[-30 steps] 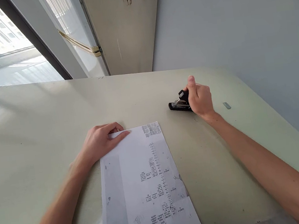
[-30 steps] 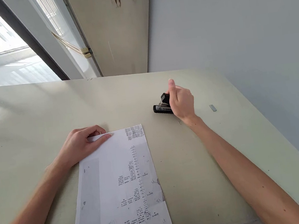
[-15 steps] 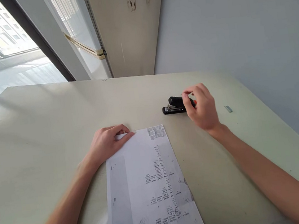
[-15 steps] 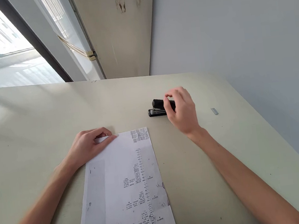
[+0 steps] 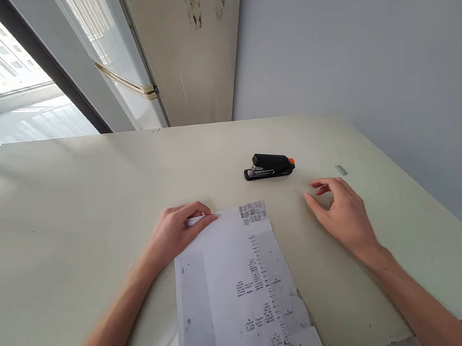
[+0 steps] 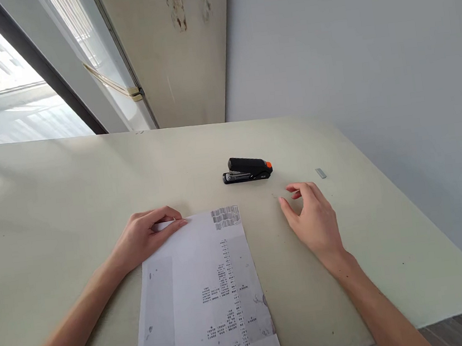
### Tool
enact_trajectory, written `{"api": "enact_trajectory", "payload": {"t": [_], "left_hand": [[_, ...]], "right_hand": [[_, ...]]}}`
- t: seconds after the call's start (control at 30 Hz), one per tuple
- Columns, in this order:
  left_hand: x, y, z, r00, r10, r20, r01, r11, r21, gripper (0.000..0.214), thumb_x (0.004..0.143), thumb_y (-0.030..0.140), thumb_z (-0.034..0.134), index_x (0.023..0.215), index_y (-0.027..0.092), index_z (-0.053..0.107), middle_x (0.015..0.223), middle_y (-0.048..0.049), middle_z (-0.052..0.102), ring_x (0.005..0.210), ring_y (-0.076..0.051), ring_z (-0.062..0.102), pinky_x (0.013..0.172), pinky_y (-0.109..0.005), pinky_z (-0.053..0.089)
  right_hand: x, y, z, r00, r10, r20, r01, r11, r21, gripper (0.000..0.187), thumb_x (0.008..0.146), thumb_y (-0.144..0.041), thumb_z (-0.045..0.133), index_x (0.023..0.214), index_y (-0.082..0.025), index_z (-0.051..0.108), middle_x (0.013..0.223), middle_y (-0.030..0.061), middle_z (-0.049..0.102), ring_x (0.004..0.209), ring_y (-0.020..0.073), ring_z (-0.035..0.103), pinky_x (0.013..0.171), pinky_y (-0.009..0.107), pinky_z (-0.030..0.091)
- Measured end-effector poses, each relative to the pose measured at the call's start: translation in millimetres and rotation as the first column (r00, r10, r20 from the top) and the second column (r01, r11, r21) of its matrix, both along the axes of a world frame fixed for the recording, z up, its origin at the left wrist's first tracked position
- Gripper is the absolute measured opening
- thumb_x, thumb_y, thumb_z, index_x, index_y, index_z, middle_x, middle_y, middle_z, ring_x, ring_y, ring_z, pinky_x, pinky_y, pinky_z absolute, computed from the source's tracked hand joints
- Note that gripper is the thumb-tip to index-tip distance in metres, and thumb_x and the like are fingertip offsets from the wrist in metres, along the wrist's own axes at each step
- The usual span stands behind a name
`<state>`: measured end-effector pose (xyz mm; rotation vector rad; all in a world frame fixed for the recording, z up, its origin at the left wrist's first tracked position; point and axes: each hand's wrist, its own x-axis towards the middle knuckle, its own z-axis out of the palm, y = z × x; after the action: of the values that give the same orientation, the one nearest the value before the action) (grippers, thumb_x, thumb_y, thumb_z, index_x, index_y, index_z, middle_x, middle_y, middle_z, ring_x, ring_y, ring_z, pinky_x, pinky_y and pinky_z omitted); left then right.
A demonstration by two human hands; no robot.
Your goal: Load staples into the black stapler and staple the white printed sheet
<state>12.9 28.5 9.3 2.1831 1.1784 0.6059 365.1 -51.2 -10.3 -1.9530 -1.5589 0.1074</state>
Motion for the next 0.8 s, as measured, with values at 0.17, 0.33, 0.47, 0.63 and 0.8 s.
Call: {"api": "enact_trajectory", "payload": {"t": [0.17,0.33,0.47,0.63,0.8], "left_hand": [[1,2,-0.7,1.0,-0.027,-0.014,0.027,1.0,-0.008,0.03,0.1,0.05,0.061,0.089,0.025,0.074,0.08,0.0018,0.074,0.062,-0.012,0.06,0.06,-0.025,0.044],[1,3,-2.2,0.999,-0.033,-0.011,0.033,0.999,-0.016,0.03,0.1,0.05,0.06,0.088,0.025,0.074,0.079,0.0021,0.074,0.06,-0.012,0.059,0.058,-0.025,0.043],[1,3,-2.3,0.999,-0.032,-0.016,0.032,0.999,-0.018,0.031,0.1,0.05,0.06,0.088,0.025,0.074,0.079,0.0018,0.074,0.06,-0.012,0.059,0.057,-0.025,0.043],[1,4,-2.7,0.999,-0.031,-0.021,0.031,1.0,-0.007,0.032,0.1,0.051,0.059,0.089,0.025,0.074,0.079,0.0013,0.074,0.06,-0.013,0.06,0.056,-0.025,0.042],[1,4,-4.5,0.999,-0.033,-0.025,0.033,0.999,-0.004,0.031,0.1,0.051,0.059,0.091,0.026,0.075,0.077,0.0024,0.073,0.059,-0.012,0.059,0.056,-0.025,0.041]], "right_hand": [[12,11,-9.2,1.0,-0.025,-0.012,0.024,0.997,-0.075,0.035,0.095,-0.056,0.064,0.109,-0.024,0.066,0.114,0.0089,0.07,0.088,0.0251,0.067,0.073,0.04,0.051],[7,24,-15.1,0.996,0.057,-0.064,-0.059,0.998,-0.032,0.039,0.092,-0.063,0.065,0.097,-0.025,0.075,0.107,0.0082,0.072,0.081,0.0232,0.067,0.073,0.04,0.053],[3,31,-18.4,0.989,0.114,-0.095,-0.115,0.993,-0.006,0.043,0.095,-0.064,0.061,0.088,-0.025,0.076,0.104,0.0086,0.072,0.077,0.0223,0.067,0.074,0.041,0.054],[-1,27,-14.2,0.982,0.15,-0.113,-0.15,0.989,0.009,0.043,0.098,-0.063,0.058,0.087,-0.023,0.073,0.105,0.0091,0.074,0.076,0.0219,0.067,0.072,0.04,0.053],[-4,23,-6.5,0.97,0.11,-0.217,-0.113,0.994,-0.002,0.04,0.097,-0.061,0.06,0.091,-0.023,0.072,0.104,0.0089,0.077,0.077,0.0218,0.067,0.07,0.038,0.053]]}}
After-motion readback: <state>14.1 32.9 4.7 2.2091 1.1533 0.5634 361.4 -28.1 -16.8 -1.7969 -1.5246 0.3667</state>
